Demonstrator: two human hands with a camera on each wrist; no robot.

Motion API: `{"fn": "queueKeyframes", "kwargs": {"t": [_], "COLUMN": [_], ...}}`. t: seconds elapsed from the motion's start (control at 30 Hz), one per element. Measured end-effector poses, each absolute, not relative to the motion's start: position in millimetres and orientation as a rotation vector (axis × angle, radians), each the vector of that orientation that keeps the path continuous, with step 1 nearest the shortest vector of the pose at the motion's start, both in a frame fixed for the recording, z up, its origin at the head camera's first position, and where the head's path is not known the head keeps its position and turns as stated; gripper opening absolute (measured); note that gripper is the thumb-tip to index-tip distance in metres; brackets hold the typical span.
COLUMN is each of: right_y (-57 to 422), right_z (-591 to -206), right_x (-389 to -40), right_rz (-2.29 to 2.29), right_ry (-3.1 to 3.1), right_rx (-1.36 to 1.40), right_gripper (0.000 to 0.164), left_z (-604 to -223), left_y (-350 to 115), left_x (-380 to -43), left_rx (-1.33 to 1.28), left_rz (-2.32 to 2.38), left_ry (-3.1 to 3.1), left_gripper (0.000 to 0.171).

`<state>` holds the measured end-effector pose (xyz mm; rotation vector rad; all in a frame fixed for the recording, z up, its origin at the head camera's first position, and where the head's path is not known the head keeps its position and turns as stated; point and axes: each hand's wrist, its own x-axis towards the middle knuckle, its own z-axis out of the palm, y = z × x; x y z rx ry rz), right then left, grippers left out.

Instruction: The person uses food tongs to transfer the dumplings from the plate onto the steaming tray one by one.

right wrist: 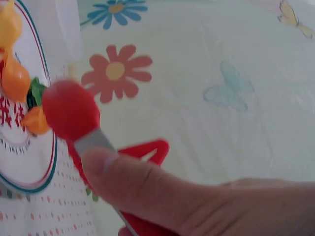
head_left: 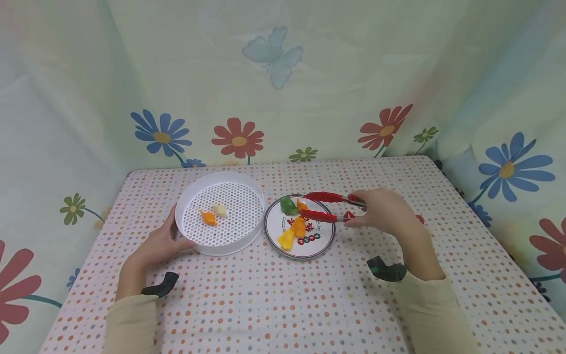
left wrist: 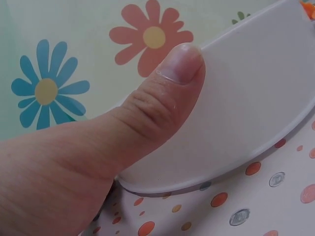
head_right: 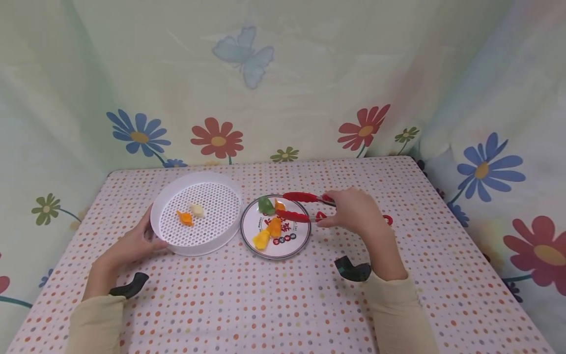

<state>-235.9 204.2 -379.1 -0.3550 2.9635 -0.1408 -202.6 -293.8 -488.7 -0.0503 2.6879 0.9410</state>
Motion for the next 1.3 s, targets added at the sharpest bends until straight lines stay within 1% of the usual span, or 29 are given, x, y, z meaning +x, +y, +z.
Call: {"fn": "queueKeyframes", "kwargs": {"t": [0.13,0.3,0.5,1.0,1.3], "right_y": [188.0,178.2,180.2,180.4,184.0], "right_z": [-377.5,-382.7,-388.1,-396.6,-398.4], "right_x": [-227.5,-225.9,-228.5,-231.7,-235.6], "right_rz": [-0.071,-0.082,-0.084,-0.065,-0.075], "right_ry": [2.977,2.996,3.015,2.988,3.001], "right_rx": [-0.308,-0.300,-0.281,-0.260,-0.299], "right_gripper": [0.078,0.072,0.068,0.067,0.067], "left_z": [-489.2,-489.6,-489.7,-490.1,-491.9], "left_y": [-293.7,-293.5,-293.2,-291.5,-293.3], "left_x": [-201.5,-201.8,-201.7,-202.0,-202.5], "left_rx": [-0.057,-0.060,-0.051,-0.056,-0.044], "left_rz": [0.949,0.965,0.971,0.952,0.996], "left_ry": [2.684,2.676,2.680,2.686,2.680], "left_gripper": [0.128,0.127,0.127,0.127,0.127]}}
